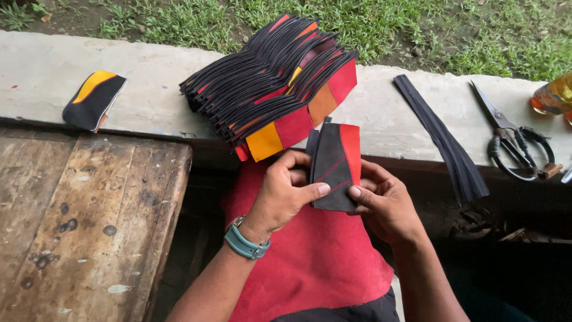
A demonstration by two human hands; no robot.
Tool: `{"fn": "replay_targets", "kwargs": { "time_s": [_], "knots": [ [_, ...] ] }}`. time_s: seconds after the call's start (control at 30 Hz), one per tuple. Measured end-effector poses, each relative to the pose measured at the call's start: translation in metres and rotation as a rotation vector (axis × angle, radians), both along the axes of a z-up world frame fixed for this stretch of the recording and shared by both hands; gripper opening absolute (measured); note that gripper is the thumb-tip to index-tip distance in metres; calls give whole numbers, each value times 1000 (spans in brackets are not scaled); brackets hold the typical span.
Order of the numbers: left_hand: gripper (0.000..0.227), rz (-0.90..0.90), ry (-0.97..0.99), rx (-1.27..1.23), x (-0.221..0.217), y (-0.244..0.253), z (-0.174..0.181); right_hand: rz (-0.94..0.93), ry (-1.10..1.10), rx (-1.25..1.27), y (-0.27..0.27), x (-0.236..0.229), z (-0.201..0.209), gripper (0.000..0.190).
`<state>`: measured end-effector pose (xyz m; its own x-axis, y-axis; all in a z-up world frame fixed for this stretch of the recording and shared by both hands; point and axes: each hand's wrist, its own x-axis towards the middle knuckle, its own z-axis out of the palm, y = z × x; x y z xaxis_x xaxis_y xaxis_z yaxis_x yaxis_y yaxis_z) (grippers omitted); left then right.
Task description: The person trims black and yellow leather pieces with shears, folds the edges of the pieces by hand, and sorts them on a workbench next to a stack of multi-colored materials.
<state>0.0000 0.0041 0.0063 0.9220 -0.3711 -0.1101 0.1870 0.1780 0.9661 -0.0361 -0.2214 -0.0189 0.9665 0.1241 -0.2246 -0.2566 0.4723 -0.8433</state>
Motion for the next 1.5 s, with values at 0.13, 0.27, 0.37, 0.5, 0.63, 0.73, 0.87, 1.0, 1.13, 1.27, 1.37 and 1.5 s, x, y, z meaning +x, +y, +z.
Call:
{"fn": "replay_targets", "kwargs": {
  "time_s": [0.13,0.27,0.37,0.5,0.63,0.73,0.87,1.0,1.13,1.27,1.37,1.5],
  "knots": [
    [74,29,28,-117,1,-3,2,-49,-21,-39,5,0,0,64],
    [70,10,9,-19,-2,-2,3,-54,-42,-64,9,-3,6,66],
    [67,-47,0,14,-3,-2,2,-63,-23,-14,10,-3,11,63],
    [62,-88,-34,-6,-6,-5,-6,-98,-50,-65,15,-2,12,61],
    [41,-112,-105,38,-8,-7,-7,-180,-145,-339,21,-10,10,57],
    [27,-32,-142,44,-9,-15,2,-251,-219,-452,24,-13,10,54],
    [26,196,-189,56,-10,-28,11,-244,-237,-453,28,-17,10,56],
    [24,254,-269,110,-5,-33,11,-242,-132,-472,26,-18,14,57],
    [25,196,-223,46,-2,-30,2,-219,-96,-471,21,-18,10,58],
    [25,132,-228,-52,-1,-27,-6,-193,-130,-409,19,-17,-1,55],
    [22,133,-228,-15,-2,-24,-7,-170,-100,-447,19,-16,-6,48],
    [20,131,-209,-31,-4,-24,-9,-95,-77,-355,15,-16,-10,47]
  ]
}}
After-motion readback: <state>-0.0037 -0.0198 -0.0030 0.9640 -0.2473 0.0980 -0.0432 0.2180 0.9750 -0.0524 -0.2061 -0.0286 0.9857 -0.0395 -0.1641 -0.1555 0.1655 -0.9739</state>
